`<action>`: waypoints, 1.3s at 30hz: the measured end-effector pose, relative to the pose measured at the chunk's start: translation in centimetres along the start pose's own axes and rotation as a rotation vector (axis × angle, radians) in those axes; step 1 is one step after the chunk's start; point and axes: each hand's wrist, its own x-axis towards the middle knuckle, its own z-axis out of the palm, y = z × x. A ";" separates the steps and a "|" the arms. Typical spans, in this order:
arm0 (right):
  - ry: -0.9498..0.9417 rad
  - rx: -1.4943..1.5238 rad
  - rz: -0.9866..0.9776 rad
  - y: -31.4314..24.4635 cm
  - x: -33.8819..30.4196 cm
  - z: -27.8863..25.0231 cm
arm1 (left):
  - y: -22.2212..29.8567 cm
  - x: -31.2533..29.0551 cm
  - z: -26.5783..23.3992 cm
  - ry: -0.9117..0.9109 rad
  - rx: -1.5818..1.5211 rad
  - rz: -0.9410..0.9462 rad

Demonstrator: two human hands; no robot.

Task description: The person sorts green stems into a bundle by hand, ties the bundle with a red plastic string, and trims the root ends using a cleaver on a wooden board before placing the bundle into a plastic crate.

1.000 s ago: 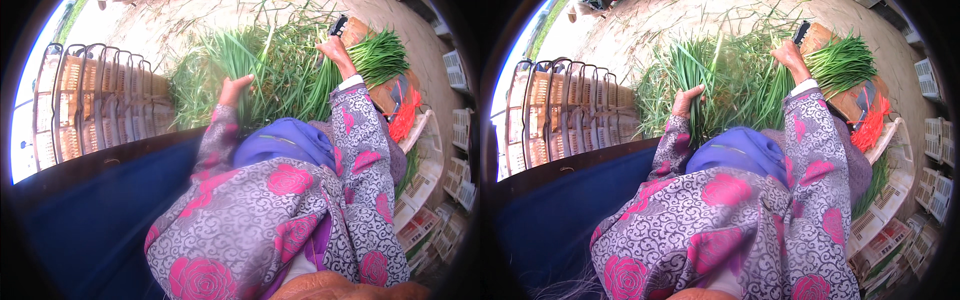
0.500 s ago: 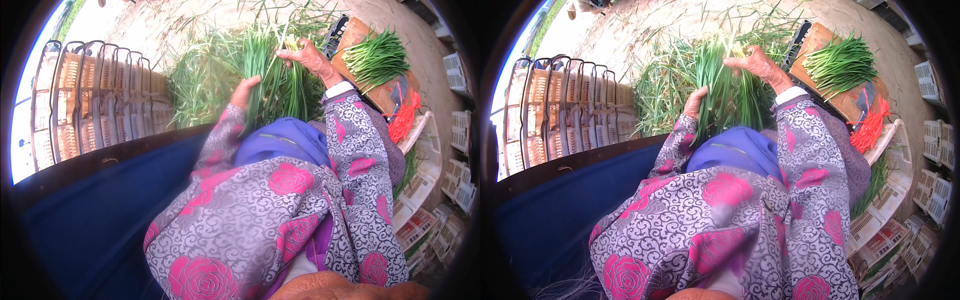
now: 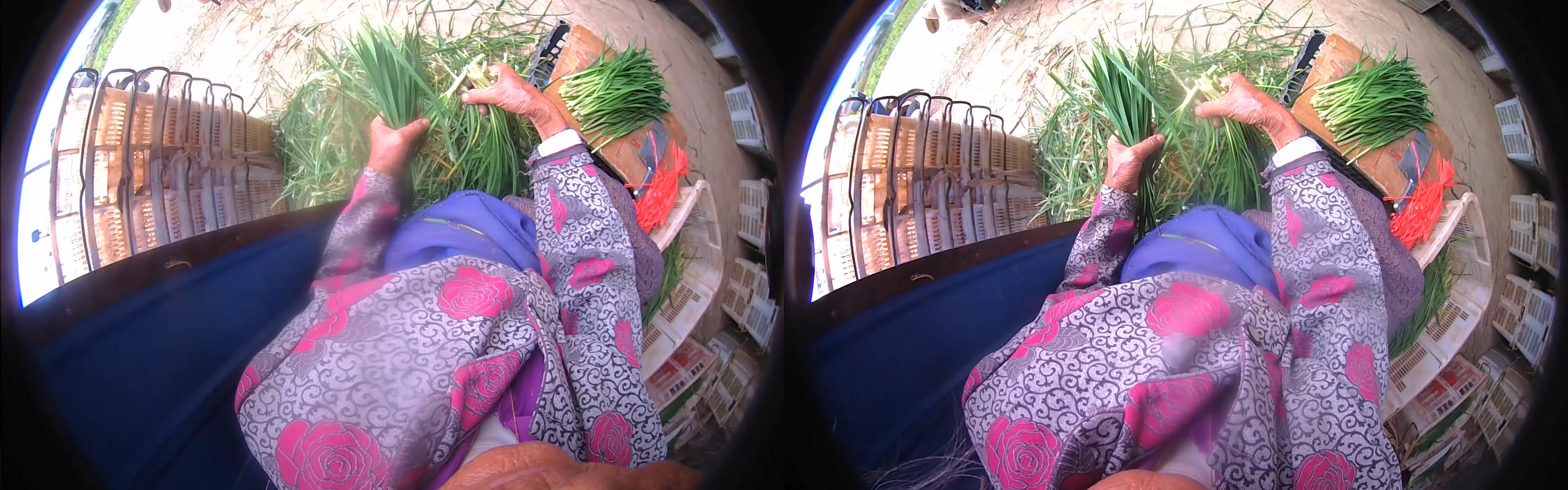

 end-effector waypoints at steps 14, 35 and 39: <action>0.466 -0.196 0.209 3.4 -0.3 -4.5 | -0.9 0.4 -1.3 0.062 -0.049 0.006; 0.293 0.150 -0.133 -1.5 1.0 -1.3 | -0.1 -0.8 -1.8 -0.383 -0.082 -0.217; 0.436 0.005 -0.042 -0.1 0.7 -3.3 | 0.2 -0.3 -2.3 -0.205 -0.093 -0.242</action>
